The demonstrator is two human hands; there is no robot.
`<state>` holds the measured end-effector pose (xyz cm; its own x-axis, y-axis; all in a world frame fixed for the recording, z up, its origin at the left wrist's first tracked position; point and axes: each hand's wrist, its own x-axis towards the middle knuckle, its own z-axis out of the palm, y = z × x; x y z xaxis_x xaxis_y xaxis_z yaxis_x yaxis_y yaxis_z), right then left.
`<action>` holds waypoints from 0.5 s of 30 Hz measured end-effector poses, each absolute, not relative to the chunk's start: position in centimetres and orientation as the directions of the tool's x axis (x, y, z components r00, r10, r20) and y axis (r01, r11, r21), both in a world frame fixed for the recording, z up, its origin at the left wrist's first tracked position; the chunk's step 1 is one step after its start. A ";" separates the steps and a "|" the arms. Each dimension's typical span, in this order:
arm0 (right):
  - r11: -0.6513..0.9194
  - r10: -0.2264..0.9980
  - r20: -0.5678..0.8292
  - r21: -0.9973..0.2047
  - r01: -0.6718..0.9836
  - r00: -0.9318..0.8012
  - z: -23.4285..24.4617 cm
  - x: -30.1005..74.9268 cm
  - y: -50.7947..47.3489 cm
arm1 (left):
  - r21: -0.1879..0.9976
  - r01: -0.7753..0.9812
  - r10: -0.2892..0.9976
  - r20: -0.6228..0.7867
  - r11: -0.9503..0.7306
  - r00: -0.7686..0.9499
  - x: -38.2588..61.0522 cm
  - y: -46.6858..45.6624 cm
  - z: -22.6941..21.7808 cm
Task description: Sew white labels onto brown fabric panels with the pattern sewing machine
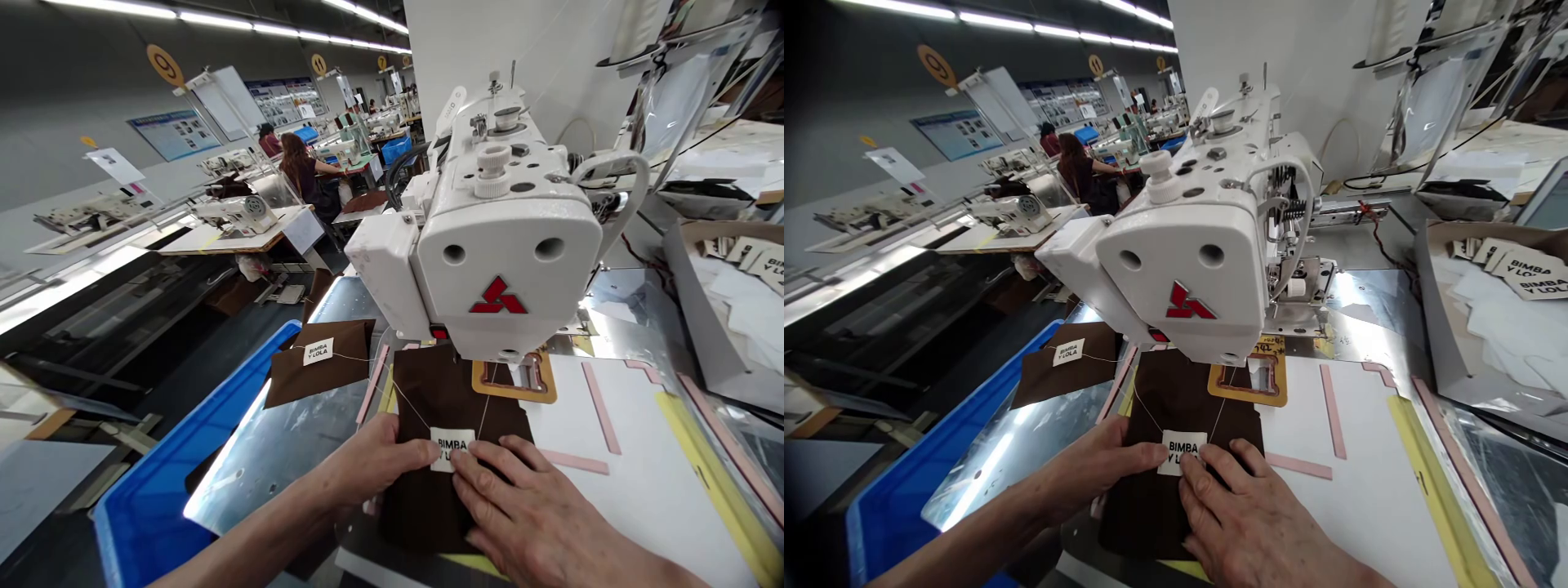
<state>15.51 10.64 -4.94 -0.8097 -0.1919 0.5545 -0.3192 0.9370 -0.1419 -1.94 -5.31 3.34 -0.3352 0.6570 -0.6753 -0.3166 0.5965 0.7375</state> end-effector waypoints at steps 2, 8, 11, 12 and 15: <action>0.936 -0.188 0.563 -0.145 -0.320 -0.805 -4.9 15.4 10.7 | 0.750 -0.316 0.670 -0.661 0.581 -0.337 -1.9 -5.3 3.3; 0.940 -0.150 0.617 -0.153 -0.305 -0.773 -5.3 15.3 10.5 | 0.758 -0.343 0.664 -0.652 0.555 -0.366 -2.0 -6.3 3.5; 0.938 -0.137 0.661 -0.152 -0.311 -0.738 -5.3 15.2 10.3 | 0.765 -0.358 0.661 -0.643 0.536 -0.387 -1.8 -6.7 3.6; 0.937 -0.138 0.679 -0.147 -0.318 -0.721 -5.2 15.2 10.3 | 0.775 -0.368 0.671 -0.630 0.514 -0.390 -1.8 -6.7 3.8; 0.923 -0.238 0.675 -0.065 -0.378 -0.698 -4.8 15.1 11.0 | 0.854 -0.216 0.710 -0.514 0.473 -0.480 -2.8 -7.2 4.6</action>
<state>15.11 11.04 -4.80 -0.6982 -0.2384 0.6750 -0.3784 0.9234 -0.0652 -2.82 -7.20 4.61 -0.4803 0.7104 -0.5144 -0.2159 0.4727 0.8544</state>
